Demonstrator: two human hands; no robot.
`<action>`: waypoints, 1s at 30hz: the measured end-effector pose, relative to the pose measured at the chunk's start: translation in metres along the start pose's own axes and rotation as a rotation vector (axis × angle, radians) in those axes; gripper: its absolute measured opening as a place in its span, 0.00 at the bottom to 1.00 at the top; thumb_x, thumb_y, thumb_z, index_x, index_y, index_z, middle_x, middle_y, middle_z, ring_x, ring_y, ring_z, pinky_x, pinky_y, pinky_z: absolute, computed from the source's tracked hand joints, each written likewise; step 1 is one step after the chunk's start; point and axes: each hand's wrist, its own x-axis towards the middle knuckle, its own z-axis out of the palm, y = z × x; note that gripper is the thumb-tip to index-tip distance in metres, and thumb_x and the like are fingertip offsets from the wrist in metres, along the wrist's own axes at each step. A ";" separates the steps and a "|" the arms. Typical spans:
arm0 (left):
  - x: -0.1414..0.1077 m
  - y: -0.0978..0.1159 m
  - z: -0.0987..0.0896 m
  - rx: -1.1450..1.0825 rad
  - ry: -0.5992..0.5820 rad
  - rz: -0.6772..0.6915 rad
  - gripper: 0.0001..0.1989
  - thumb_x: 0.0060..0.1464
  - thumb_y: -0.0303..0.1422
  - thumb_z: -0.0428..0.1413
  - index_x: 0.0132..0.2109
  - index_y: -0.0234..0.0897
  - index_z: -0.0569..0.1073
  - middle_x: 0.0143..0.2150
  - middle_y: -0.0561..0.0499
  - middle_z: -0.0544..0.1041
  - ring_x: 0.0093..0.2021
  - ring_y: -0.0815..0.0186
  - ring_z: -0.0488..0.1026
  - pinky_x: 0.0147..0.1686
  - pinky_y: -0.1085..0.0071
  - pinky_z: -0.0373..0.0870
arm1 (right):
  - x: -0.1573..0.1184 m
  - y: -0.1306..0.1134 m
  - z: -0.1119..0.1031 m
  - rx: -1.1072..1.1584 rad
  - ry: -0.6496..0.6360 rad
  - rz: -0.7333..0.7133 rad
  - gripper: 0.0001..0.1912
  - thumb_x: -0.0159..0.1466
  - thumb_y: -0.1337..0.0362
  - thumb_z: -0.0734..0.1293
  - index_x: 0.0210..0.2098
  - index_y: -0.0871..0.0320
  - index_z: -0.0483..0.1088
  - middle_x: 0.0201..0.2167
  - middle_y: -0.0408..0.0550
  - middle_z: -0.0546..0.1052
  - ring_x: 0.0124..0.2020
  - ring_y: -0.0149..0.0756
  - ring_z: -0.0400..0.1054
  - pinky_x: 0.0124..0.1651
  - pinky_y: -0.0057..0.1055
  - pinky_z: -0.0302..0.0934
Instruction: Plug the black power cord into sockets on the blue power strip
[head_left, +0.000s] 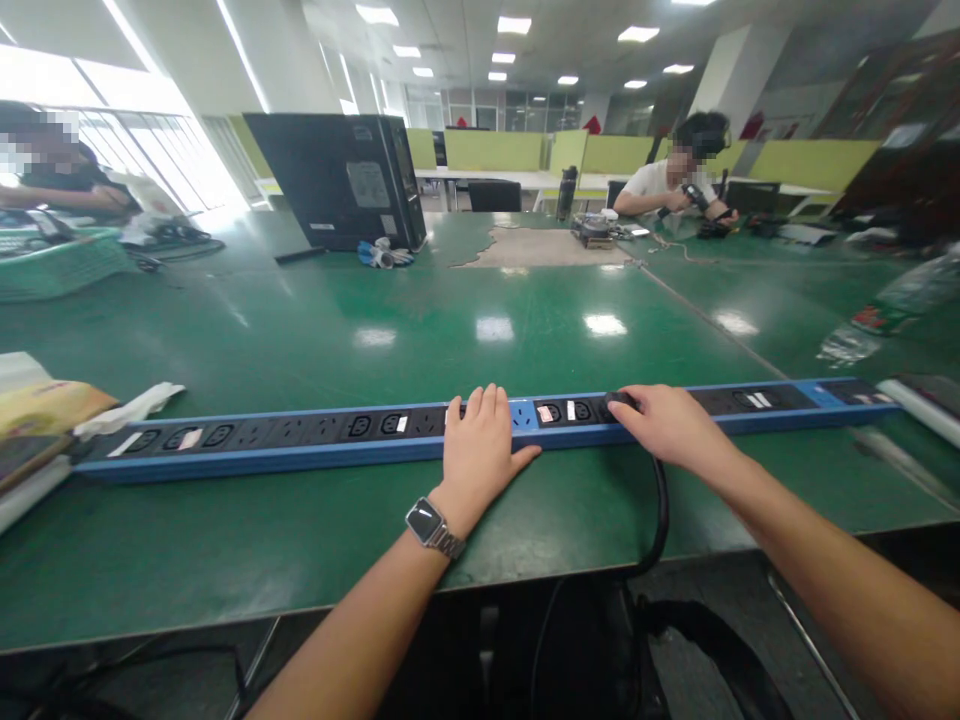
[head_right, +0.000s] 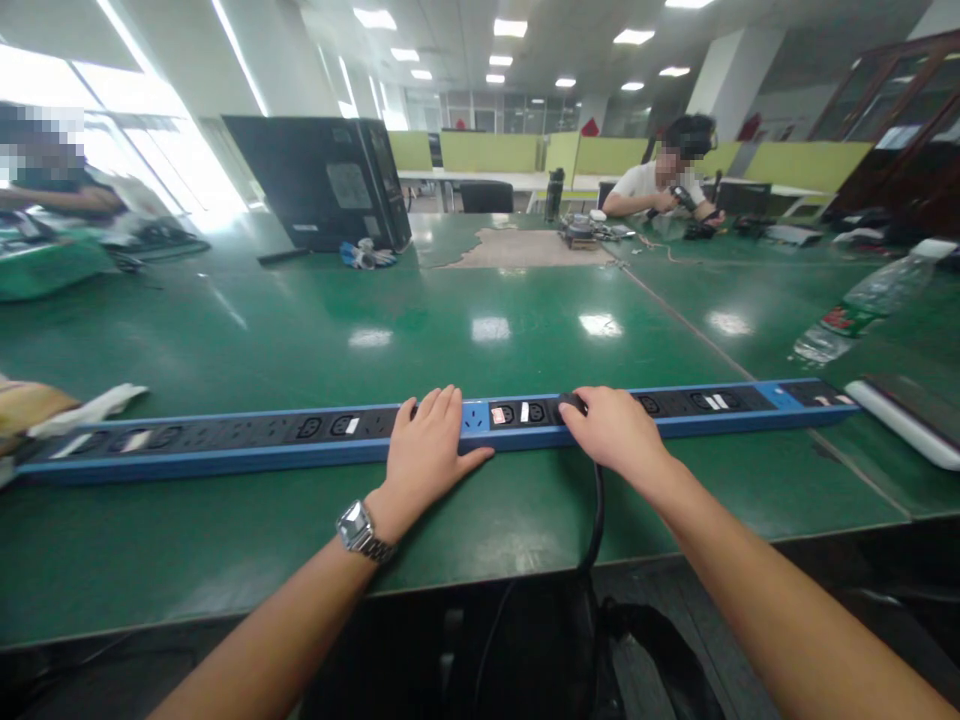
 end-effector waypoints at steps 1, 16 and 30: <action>0.000 0.000 0.000 0.000 0.001 0.000 0.39 0.52 0.51 0.58 0.63 0.31 0.62 0.64 0.34 0.66 0.64 0.46 0.60 0.63 0.48 0.53 | 0.001 -0.002 0.001 -0.044 0.006 0.009 0.18 0.61 0.53 0.60 0.33 0.57 0.77 0.31 0.54 0.79 0.31 0.42 0.71 0.31 0.32 0.55; 0.001 0.002 -0.003 -0.047 -0.011 -0.008 0.39 0.52 0.50 0.59 0.63 0.30 0.62 0.63 0.32 0.65 0.63 0.45 0.61 0.63 0.47 0.52 | 0.002 0.087 -0.076 0.091 0.078 0.400 0.14 0.54 0.56 0.68 0.33 0.59 0.78 0.16 0.47 0.73 0.20 0.37 0.64 0.27 0.34 0.51; 0.001 0.001 -0.003 0.000 -0.017 0.010 0.39 0.54 0.50 0.57 0.64 0.28 0.60 0.64 0.33 0.65 0.64 0.46 0.60 0.63 0.48 0.51 | -0.001 0.146 -0.048 -0.066 -0.134 0.446 0.22 0.60 0.51 0.65 0.47 0.58 0.78 0.22 0.50 0.76 0.27 0.40 0.68 0.33 0.34 0.54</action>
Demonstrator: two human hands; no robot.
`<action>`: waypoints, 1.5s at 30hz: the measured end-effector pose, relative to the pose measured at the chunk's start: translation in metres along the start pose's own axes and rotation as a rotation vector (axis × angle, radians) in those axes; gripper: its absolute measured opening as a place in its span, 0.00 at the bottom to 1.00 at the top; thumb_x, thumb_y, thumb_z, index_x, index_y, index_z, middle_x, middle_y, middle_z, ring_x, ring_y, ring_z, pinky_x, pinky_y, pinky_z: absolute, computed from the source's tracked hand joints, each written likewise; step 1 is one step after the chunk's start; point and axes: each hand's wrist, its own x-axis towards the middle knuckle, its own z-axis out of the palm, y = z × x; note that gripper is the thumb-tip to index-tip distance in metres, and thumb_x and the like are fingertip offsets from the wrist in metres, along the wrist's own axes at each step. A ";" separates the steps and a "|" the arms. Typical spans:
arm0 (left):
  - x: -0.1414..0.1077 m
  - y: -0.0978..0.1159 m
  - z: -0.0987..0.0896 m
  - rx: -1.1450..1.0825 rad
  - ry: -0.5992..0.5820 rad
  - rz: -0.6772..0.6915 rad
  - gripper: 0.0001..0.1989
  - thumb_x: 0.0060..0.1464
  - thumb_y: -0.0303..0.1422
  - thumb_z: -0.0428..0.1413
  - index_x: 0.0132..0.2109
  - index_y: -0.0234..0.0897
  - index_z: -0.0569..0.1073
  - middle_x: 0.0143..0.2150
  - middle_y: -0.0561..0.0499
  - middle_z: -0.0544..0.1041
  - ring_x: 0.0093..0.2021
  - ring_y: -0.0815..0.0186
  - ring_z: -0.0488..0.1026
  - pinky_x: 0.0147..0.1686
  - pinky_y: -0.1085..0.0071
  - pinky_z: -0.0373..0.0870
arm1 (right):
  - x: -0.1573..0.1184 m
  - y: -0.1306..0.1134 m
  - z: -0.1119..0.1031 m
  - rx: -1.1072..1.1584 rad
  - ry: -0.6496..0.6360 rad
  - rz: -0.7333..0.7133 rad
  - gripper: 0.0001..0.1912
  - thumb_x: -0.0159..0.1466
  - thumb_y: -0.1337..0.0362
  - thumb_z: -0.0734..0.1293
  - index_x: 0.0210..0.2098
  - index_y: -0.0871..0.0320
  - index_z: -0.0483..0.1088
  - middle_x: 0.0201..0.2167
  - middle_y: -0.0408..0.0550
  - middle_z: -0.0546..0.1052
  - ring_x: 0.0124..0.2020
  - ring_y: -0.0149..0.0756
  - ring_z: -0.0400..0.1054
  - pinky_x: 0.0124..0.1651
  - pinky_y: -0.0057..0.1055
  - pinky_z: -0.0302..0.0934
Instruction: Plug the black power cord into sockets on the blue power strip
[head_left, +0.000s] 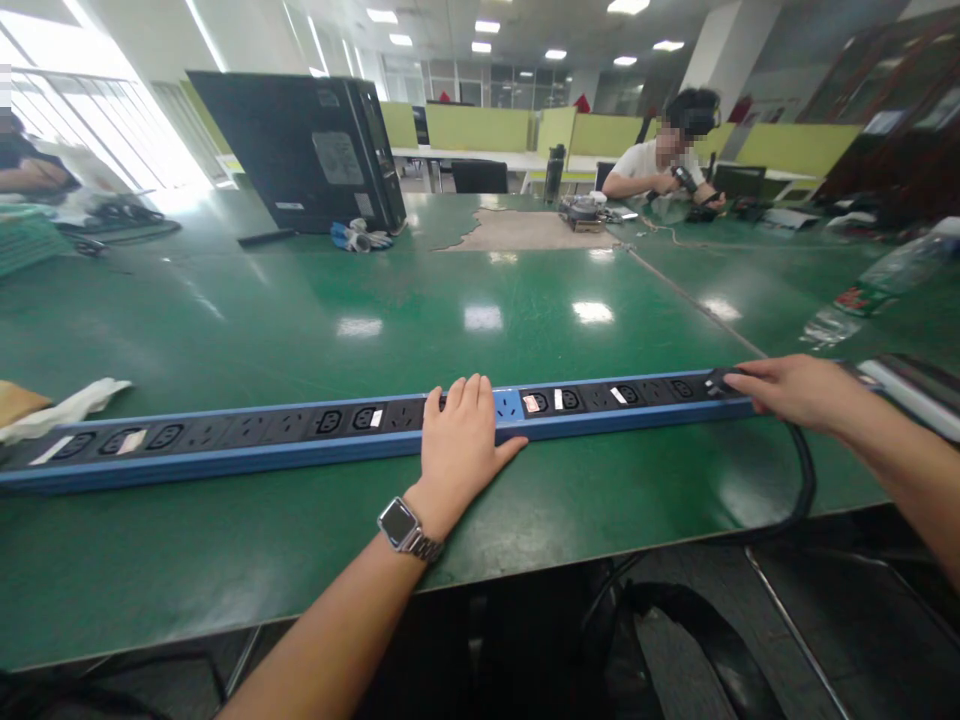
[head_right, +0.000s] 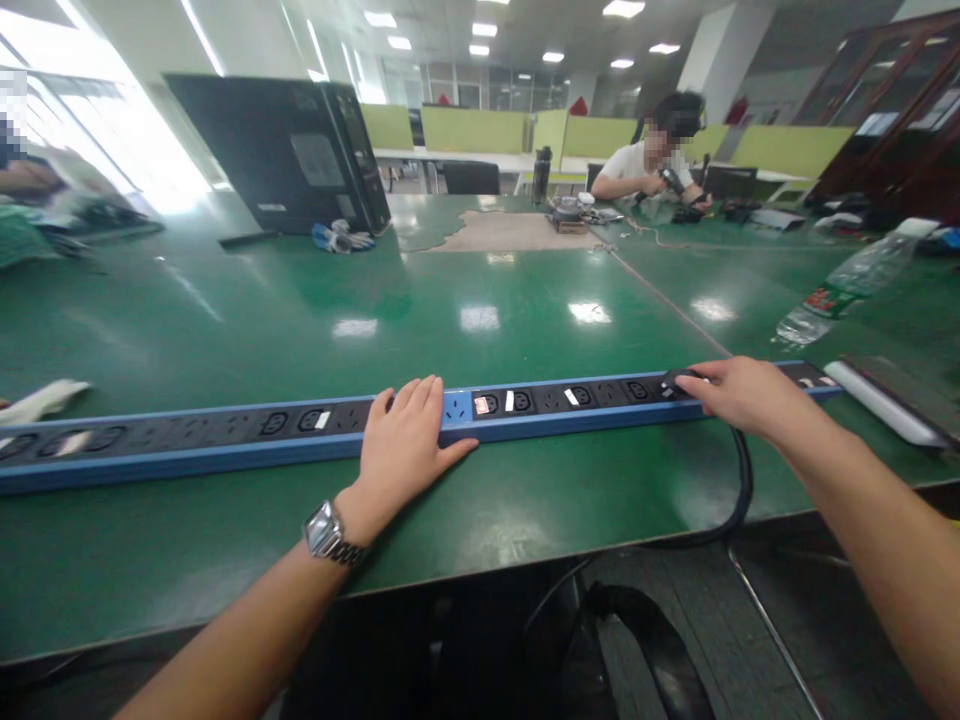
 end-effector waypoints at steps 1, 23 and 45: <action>0.000 0.000 0.000 0.006 -0.003 0.000 0.39 0.54 0.50 0.56 0.64 0.28 0.60 0.64 0.33 0.65 0.64 0.46 0.60 0.63 0.49 0.51 | 0.001 -0.001 0.003 -0.073 -0.003 -0.020 0.23 0.61 0.51 0.64 0.47 0.58 0.78 0.26 0.51 0.78 0.29 0.40 0.69 0.34 0.33 0.55; -0.001 0.001 0.001 -0.044 0.056 -0.010 0.41 0.50 0.50 0.61 0.62 0.27 0.62 0.61 0.34 0.67 0.61 0.46 0.62 0.62 0.49 0.53 | -0.047 -0.141 0.015 0.041 0.038 -0.403 0.18 0.60 0.56 0.62 0.43 0.56 0.77 0.21 0.44 0.75 0.27 0.37 0.70 0.31 0.31 0.57; -0.001 0.002 0.001 -0.044 0.034 -0.025 0.42 0.51 0.50 0.59 0.63 0.25 0.60 0.62 0.34 0.67 0.62 0.48 0.61 0.62 0.50 0.53 | -0.091 -0.171 -0.018 0.328 0.295 -0.407 0.19 0.60 0.53 0.62 0.41 0.57 0.77 0.22 0.44 0.76 0.23 0.34 0.67 0.29 0.29 0.55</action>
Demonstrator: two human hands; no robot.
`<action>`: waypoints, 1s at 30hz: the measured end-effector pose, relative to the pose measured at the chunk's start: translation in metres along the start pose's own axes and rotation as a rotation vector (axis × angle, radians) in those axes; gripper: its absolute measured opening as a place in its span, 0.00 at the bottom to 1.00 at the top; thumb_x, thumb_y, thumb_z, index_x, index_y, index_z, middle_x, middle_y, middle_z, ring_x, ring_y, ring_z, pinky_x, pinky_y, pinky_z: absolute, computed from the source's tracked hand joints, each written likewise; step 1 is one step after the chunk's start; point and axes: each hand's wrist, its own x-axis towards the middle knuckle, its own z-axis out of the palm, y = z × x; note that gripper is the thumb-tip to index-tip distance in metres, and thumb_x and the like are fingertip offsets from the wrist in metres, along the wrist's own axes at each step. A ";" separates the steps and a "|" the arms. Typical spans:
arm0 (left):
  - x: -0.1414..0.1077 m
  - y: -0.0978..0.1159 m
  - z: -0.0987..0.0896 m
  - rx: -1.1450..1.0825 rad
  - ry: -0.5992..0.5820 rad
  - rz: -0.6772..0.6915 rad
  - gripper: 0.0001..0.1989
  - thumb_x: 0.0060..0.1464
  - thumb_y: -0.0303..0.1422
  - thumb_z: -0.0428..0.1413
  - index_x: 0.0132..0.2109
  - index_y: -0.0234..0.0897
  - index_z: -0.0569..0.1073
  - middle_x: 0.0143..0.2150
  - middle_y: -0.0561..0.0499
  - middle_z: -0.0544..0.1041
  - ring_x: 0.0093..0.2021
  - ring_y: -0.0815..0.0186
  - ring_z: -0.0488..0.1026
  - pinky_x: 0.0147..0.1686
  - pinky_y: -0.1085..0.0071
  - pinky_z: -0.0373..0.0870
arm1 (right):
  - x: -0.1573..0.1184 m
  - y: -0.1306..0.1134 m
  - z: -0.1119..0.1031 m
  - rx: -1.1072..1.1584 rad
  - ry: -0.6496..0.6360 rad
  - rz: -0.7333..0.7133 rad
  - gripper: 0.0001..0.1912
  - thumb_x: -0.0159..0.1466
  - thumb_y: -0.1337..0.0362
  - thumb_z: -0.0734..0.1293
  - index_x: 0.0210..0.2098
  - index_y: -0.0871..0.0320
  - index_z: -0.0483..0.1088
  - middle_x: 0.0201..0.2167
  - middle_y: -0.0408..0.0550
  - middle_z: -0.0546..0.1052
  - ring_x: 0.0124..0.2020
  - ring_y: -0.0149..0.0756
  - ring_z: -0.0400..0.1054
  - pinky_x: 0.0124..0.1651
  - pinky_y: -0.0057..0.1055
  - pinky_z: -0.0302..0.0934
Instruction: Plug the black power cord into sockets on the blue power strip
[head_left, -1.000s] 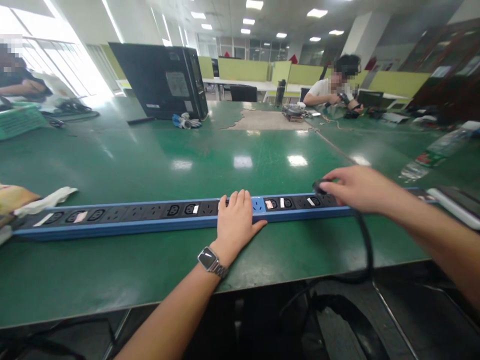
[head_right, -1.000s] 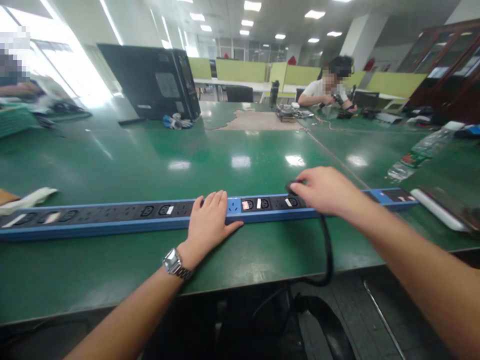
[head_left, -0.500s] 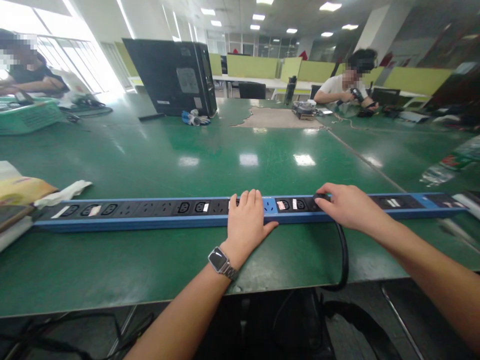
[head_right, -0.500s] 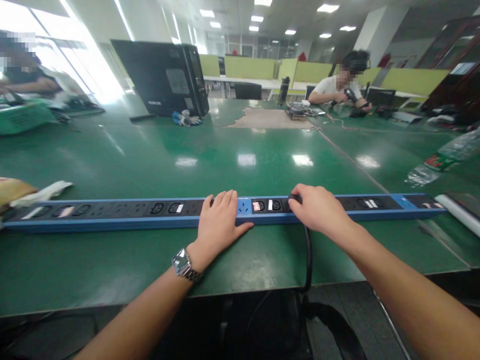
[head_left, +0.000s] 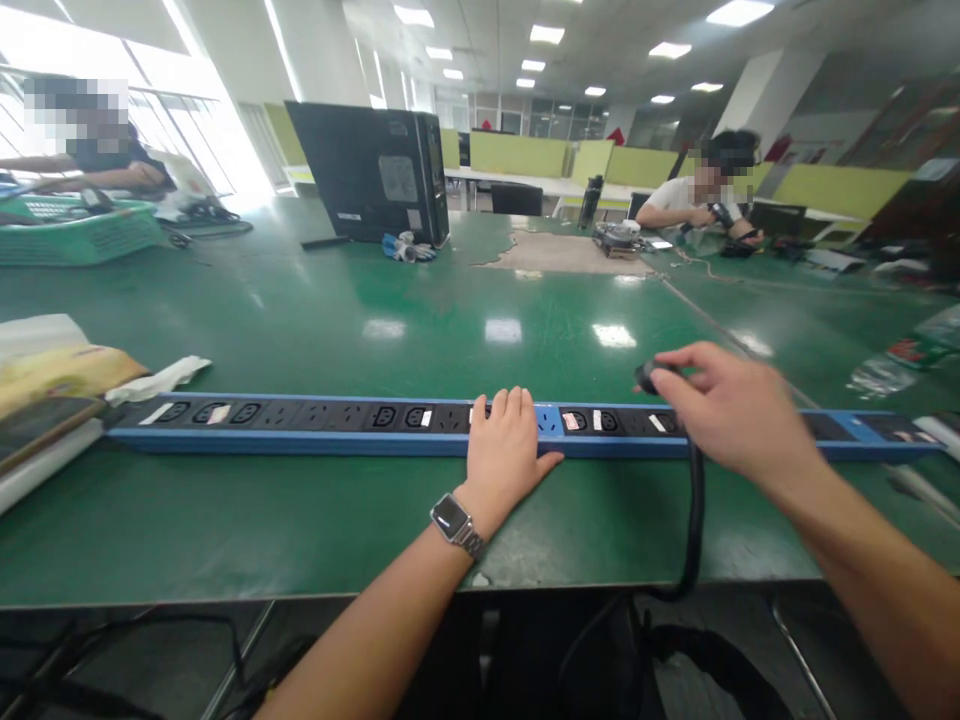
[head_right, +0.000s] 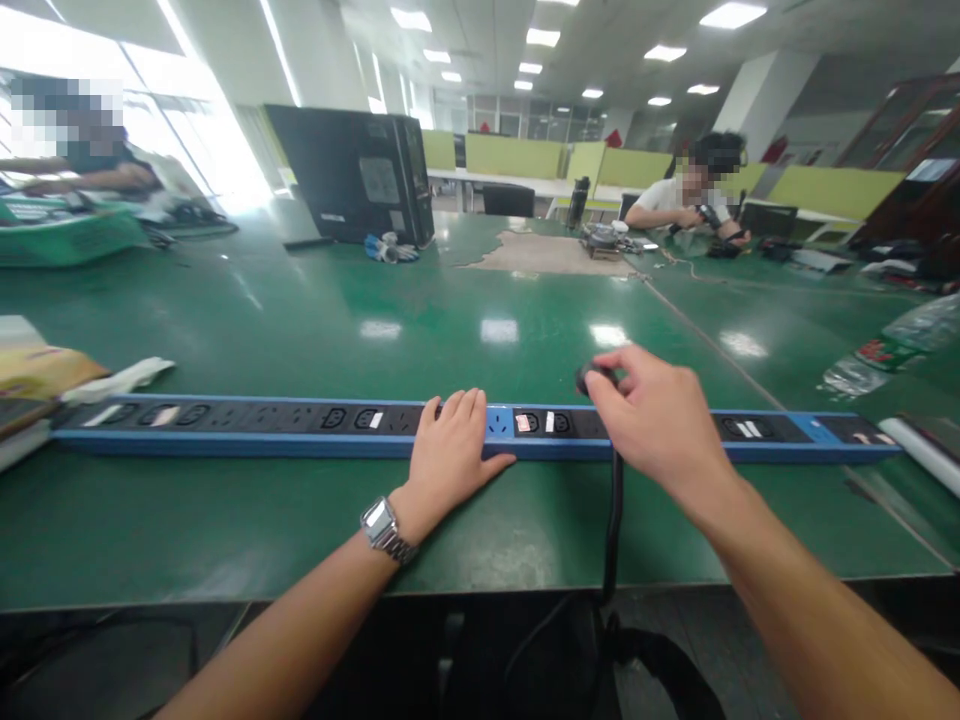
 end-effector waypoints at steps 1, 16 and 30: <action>0.001 0.000 0.000 -0.017 0.003 0.001 0.43 0.51 0.50 0.59 0.64 0.25 0.59 0.63 0.34 0.66 0.62 0.48 0.61 0.63 0.50 0.53 | 0.001 -0.013 -0.003 0.042 0.001 -0.026 0.18 0.60 0.53 0.63 0.41 0.57 0.77 0.23 0.44 0.76 0.23 0.33 0.67 0.28 0.29 0.55; -0.012 -0.026 -0.019 -0.293 0.004 -0.036 0.34 0.52 0.42 0.61 0.62 0.31 0.63 0.61 0.38 0.70 0.61 0.53 0.66 0.62 0.56 0.60 | -0.001 -0.050 0.079 -0.019 -0.318 -0.111 0.13 0.62 0.58 0.61 0.38 0.56 0.75 0.32 0.49 0.79 0.33 0.38 0.71 0.34 0.30 0.55; 0.026 -0.026 -0.047 -0.789 0.625 -0.143 0.16 0.62 0.37 0.52 0.56 0.42 0.69 0.51 0.48 0.77 0.46 0.65 0.76 0.46 0.66 0.74 | 0.013 0.022 0.102 0.342 -0.017 0.047 0.19 0.61 0.53 0.60 0.27 0.58 0.76 0.24 0.45 0.76 0.29 0.34 0.68 0.33 0.28 0.54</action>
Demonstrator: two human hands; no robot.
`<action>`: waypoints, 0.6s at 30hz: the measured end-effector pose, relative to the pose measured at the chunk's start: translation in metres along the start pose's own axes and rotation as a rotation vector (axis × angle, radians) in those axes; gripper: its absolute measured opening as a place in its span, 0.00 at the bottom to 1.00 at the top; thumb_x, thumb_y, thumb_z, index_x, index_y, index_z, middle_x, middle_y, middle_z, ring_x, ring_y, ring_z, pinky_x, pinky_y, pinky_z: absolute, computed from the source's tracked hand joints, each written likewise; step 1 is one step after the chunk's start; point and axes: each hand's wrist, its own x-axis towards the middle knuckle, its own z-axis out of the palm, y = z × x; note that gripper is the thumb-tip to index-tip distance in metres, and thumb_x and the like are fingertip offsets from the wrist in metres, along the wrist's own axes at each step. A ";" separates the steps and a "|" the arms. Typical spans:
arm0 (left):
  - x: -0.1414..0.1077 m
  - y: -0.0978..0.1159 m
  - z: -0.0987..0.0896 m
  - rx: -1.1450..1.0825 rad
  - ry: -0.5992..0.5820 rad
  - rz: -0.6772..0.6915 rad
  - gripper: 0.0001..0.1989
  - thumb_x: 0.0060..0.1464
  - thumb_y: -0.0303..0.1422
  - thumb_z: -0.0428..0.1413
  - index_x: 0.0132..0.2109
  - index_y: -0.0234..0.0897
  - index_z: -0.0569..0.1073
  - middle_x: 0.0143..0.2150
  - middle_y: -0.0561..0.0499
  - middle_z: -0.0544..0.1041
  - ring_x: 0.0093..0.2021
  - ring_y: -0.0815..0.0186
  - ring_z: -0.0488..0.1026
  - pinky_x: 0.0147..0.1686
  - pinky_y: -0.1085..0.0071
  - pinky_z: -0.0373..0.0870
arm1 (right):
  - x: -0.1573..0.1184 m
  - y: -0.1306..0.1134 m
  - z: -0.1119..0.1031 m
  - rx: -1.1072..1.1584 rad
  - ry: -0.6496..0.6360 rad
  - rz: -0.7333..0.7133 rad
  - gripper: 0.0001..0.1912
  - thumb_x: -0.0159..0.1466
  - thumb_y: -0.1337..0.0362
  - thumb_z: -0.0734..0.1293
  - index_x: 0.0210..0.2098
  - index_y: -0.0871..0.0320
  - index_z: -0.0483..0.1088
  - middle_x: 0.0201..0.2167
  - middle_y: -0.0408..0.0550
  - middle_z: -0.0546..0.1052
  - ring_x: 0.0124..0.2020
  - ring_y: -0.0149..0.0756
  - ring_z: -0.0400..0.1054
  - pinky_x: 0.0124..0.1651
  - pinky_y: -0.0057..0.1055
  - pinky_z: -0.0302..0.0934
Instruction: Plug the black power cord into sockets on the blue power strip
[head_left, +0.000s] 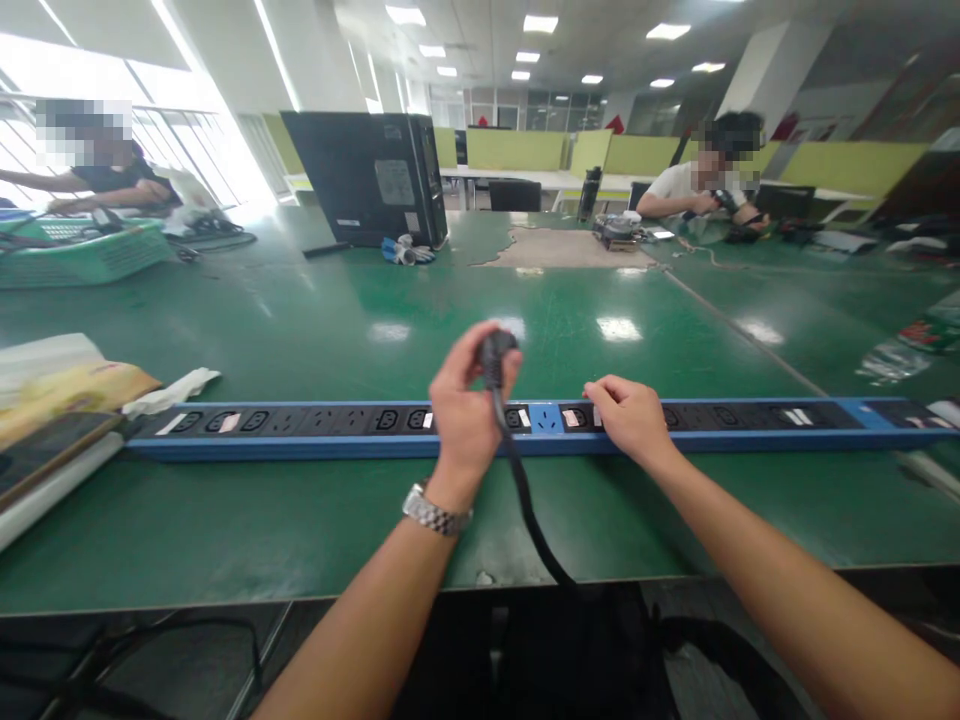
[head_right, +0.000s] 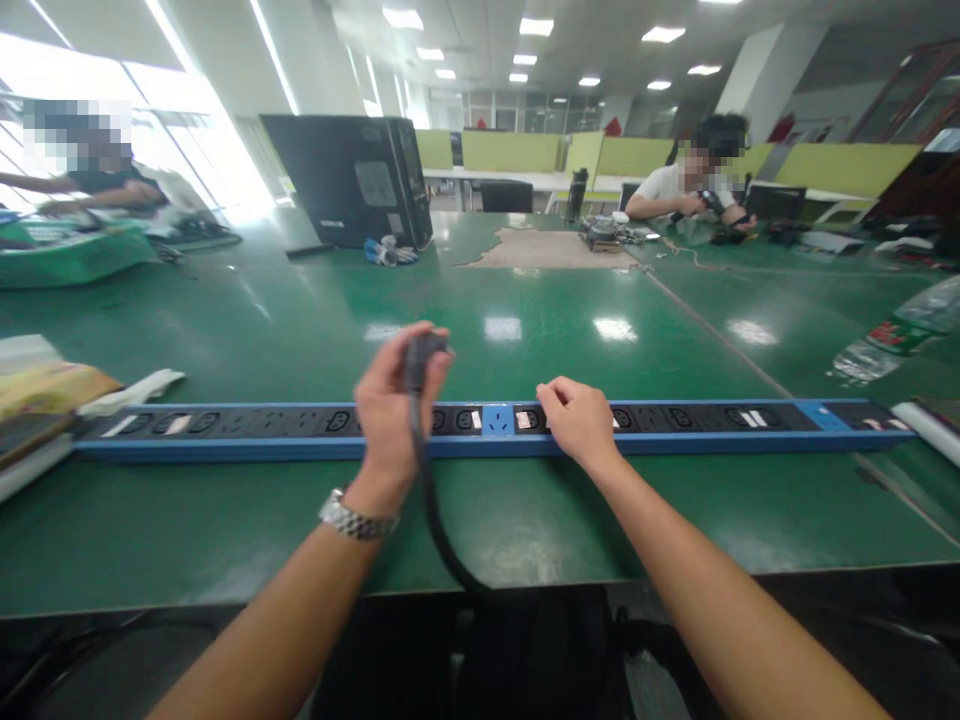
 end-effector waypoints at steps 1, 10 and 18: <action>0.010 0.001 -0.013 -0.005 0.101 0.017 0.17 0.63 0.38 0.52 0.57 0.42 0.68 0.52 0.47 0.77 0.47 0.65 0.76 0.46 0.66 0.74 | -0.001 0.002 0.002 0.009 -0.001 -0.010 0.19 0.61 0.52 0.60 0.27 0.58 0.76 0.23 0.45 0.76 0.29 0.33 0.68 0.33 0.27 0.54; -0.013 -0.054 -0.089 0.320 -0.353 0.023 0.18 0.58 0.40 0.56 0.53 0.39 0.73 0.45 0.47 0.79 0.46 0.60 0.75 0.50 0.61 0.71 | -0.006 -0.001 0.004 0.023 0.030 -0.008 0.20 0.61 0.51 0.61 0.26 0.58 0.75 0.23 0.44 0.76 0.29 0.34 0.68 0.34 0.28 0.55; -0.034 -0.061 -0.075 0.523 -0.456 0.114 0.16 0.62 0.39 0.50 0.54 0.41 0.72 0.51 0.46 0.78 0.52 0.57 0.73 0.54 0.58 0.67 | -0.008 -0.002 0.005 0.004 0.046 -0.010 0.19 0.61 0.51 0.61 0.25 0.57 0.74 0.22 0.44 0.75 0.27 0.33 0.67 0.33 0.28 0.54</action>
